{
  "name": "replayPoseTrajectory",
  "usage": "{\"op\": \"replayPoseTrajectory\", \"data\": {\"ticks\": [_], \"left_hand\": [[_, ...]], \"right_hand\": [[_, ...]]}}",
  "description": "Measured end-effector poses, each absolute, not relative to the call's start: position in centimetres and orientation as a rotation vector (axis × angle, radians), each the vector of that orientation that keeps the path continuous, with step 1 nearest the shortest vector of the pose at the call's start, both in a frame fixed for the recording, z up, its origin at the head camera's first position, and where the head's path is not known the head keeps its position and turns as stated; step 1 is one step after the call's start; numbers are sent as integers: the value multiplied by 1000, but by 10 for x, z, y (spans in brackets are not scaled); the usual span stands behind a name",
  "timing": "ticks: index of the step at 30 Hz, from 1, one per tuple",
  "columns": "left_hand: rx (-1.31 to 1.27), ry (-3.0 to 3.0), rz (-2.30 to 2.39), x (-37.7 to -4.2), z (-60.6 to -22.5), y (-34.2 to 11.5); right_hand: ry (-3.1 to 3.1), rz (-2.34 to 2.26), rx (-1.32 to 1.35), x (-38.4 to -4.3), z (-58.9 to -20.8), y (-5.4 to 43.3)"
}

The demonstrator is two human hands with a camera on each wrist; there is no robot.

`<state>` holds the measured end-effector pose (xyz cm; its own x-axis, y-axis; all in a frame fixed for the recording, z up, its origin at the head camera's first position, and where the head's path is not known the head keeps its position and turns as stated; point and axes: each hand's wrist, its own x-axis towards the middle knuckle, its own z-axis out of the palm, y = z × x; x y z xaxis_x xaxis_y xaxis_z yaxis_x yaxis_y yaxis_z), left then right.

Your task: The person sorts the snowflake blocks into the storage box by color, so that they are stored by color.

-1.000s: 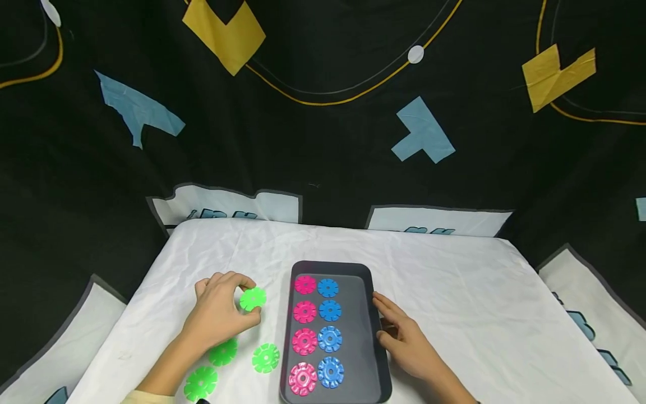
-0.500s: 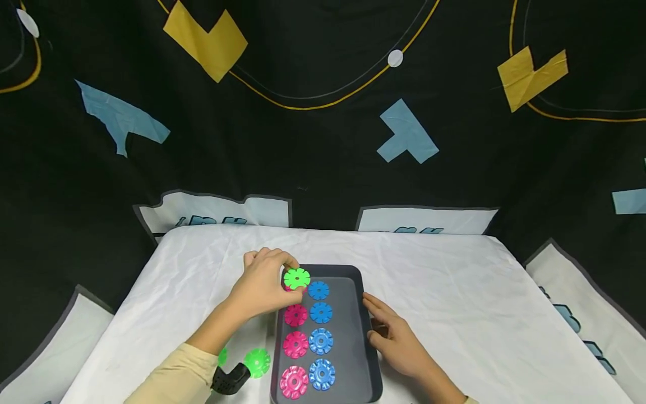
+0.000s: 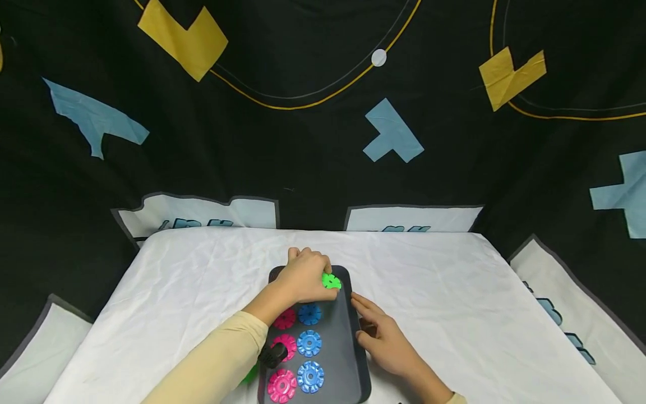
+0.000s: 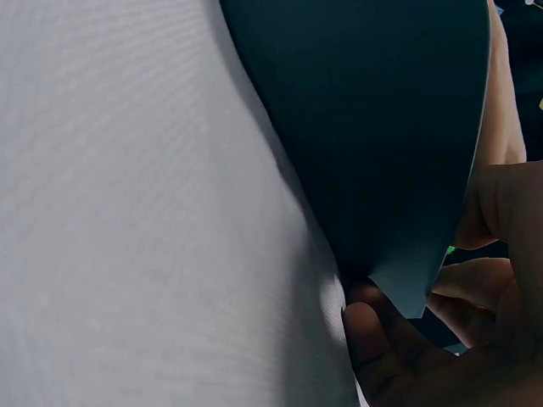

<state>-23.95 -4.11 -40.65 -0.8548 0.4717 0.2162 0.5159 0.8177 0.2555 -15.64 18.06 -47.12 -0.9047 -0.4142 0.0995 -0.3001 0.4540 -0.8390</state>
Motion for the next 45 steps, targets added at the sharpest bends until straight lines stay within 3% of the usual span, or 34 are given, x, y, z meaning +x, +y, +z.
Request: {"op": "replayPoseTrajectory", "data": {"ticks": [13,22,36,45], "left_hand": [[-902,-2952,-19,-262,-437,-18],[-883,-2937,-163,-257,-433,-31],[-672,-2708,-875,-215,-379,-95],[-506,-2677,-1008,-173,-382,-155]], "right_hand": [[2529,-1497,-647,-145,-440,173],[2537,-1490,-664,-146,-444,172],[2560,-1494,-598,-145,-441,175],[2582,-1476,-582,-143,-441,171]]}}
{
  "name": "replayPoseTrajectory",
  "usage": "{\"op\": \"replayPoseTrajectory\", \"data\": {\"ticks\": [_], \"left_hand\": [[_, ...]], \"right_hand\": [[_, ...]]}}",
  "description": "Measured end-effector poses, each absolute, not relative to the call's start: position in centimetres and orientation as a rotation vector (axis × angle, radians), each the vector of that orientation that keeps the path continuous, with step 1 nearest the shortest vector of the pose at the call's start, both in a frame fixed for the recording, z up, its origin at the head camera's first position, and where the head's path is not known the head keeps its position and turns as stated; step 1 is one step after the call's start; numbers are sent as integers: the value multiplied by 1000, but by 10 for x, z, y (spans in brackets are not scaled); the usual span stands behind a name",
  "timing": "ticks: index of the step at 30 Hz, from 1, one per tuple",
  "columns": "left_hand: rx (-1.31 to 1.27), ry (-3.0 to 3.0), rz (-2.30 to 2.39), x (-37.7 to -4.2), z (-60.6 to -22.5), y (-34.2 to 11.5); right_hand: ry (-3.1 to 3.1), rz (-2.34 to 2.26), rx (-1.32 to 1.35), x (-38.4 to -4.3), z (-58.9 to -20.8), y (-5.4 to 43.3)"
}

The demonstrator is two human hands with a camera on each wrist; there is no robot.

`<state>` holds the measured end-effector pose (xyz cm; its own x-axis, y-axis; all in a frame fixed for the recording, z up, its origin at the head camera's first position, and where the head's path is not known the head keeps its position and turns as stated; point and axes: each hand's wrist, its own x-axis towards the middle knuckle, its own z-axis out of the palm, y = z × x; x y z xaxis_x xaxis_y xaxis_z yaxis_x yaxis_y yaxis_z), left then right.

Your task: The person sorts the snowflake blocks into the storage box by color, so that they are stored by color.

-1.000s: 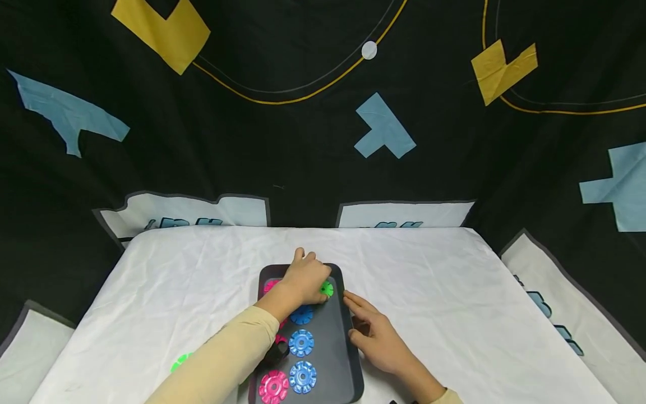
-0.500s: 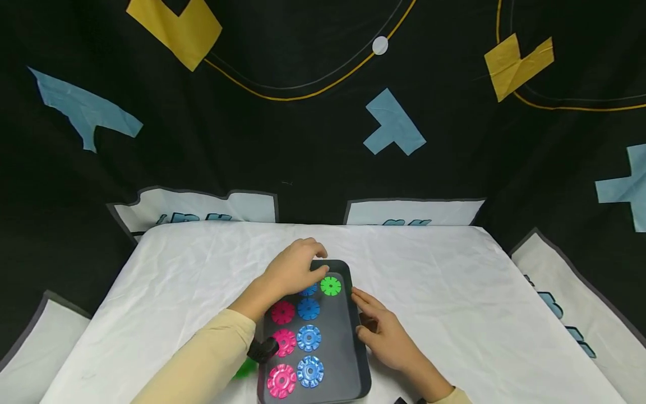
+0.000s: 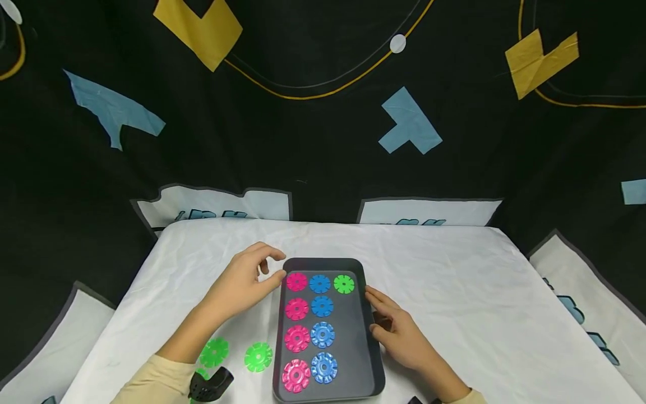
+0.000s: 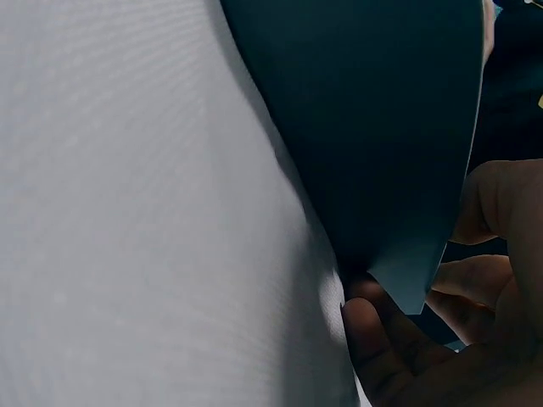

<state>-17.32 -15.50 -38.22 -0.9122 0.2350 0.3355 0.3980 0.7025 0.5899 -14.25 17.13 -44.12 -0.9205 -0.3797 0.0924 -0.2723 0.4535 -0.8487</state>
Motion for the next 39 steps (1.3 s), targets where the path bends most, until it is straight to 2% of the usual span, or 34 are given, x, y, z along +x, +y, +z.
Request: {"op": "replayPoseTrajectory", "data": {"ticks": [7,19,39], "left_hand": [[-540,-2699,-1021,-153,-403,-182],[-841,-2976,-847,-114,-442,-195],[-841,-3012,-602,-107,-460,-183]], "right_hand": [[2586,-1465,-567,-142,-440,175],[2581,-1443,-585,-143,-440,174],[2582,-1444,-582,-143,-439,171]]}}
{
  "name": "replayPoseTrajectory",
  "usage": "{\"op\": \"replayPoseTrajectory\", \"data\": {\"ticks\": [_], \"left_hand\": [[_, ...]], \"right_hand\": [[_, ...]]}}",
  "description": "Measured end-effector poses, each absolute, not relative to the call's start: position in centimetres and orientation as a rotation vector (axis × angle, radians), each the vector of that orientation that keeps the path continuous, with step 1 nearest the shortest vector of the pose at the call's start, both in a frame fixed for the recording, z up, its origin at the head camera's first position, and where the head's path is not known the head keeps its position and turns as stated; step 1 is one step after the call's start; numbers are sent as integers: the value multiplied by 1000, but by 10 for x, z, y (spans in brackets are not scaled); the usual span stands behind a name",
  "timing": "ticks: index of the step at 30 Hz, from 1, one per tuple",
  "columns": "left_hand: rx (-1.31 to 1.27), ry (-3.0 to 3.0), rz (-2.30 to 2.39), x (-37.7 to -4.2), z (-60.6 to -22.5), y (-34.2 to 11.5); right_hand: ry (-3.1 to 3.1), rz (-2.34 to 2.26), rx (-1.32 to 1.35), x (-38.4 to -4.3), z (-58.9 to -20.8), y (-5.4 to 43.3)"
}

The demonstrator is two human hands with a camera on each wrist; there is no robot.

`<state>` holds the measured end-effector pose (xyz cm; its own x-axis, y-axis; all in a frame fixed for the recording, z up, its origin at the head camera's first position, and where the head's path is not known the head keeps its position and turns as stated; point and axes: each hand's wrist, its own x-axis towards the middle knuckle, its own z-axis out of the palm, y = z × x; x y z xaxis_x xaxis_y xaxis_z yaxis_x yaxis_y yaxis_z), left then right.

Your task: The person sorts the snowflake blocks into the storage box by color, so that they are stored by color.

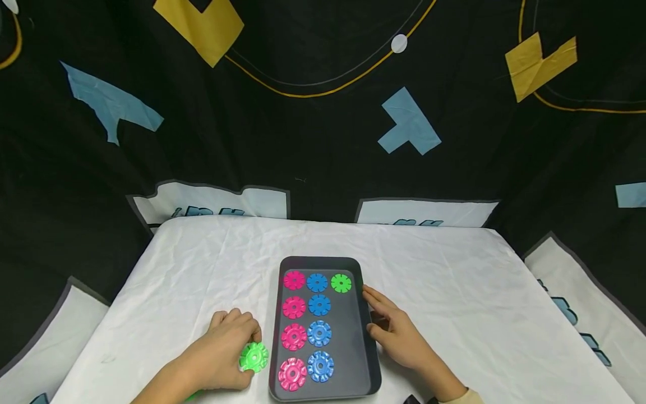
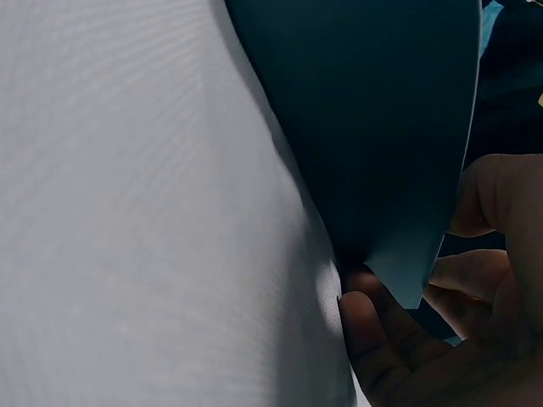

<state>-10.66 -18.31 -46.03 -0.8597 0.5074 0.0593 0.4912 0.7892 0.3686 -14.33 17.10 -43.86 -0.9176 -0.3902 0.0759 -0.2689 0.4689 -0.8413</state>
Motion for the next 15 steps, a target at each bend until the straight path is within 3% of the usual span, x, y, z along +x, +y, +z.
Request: {"op": "replayPoseTrajectory", "data": {"ticks": [15], "left_hand": [[1059,3040,456,-108,-458,-185]], "right_hand": [[2580,-1452,-619,-143,-439,170]]}}
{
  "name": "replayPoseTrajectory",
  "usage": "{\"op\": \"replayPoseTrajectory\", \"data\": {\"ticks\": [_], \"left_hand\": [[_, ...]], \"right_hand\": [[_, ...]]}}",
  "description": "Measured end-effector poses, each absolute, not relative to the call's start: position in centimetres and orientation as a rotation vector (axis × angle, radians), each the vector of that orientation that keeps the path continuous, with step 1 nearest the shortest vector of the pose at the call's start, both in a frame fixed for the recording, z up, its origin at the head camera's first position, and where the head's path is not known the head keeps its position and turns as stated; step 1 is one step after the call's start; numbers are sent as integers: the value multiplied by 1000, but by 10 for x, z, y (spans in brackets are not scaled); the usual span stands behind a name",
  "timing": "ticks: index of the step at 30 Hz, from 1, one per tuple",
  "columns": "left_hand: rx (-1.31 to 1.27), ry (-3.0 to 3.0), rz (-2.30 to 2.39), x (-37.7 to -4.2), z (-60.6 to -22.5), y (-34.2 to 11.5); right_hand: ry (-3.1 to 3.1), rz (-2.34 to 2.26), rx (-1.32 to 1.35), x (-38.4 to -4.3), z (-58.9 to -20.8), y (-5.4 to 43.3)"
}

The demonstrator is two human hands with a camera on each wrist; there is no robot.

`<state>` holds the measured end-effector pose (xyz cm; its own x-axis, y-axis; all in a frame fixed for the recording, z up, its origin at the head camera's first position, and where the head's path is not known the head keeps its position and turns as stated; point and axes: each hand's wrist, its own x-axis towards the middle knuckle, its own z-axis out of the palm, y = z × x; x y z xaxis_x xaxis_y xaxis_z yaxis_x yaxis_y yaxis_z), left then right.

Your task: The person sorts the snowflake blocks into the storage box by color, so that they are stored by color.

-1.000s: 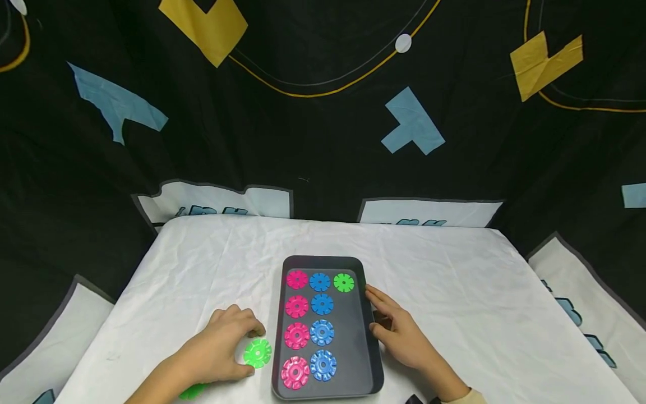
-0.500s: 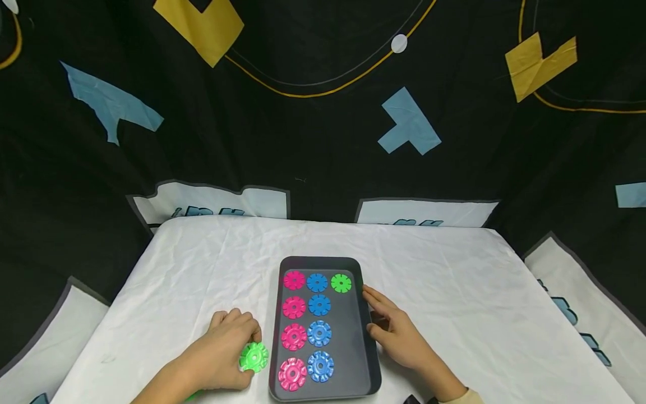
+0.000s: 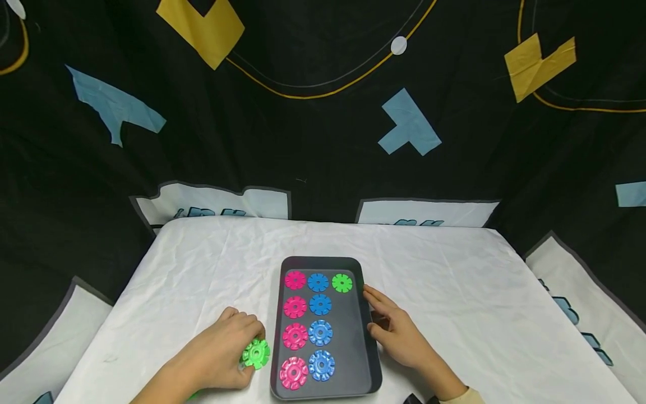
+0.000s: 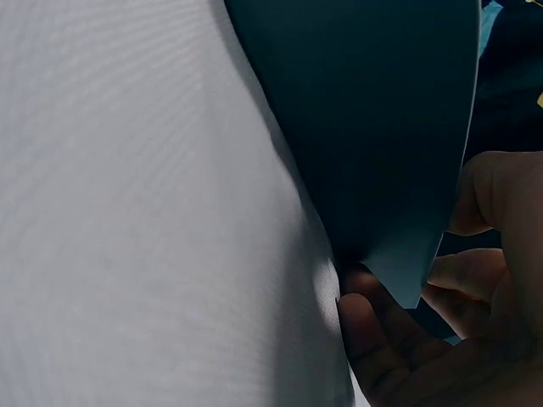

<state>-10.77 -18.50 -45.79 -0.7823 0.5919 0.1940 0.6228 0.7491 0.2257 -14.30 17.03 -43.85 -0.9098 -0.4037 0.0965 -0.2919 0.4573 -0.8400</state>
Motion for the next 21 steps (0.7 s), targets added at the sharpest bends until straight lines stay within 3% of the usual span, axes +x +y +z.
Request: {"op": "replayPoseTrajectory", "data": {"ticks": [21], "left_hand": [[-817,-2718,-663,-118,-444,-201]], "right_hand": [[2570,-1461,-622,-144,-439,171]]}}
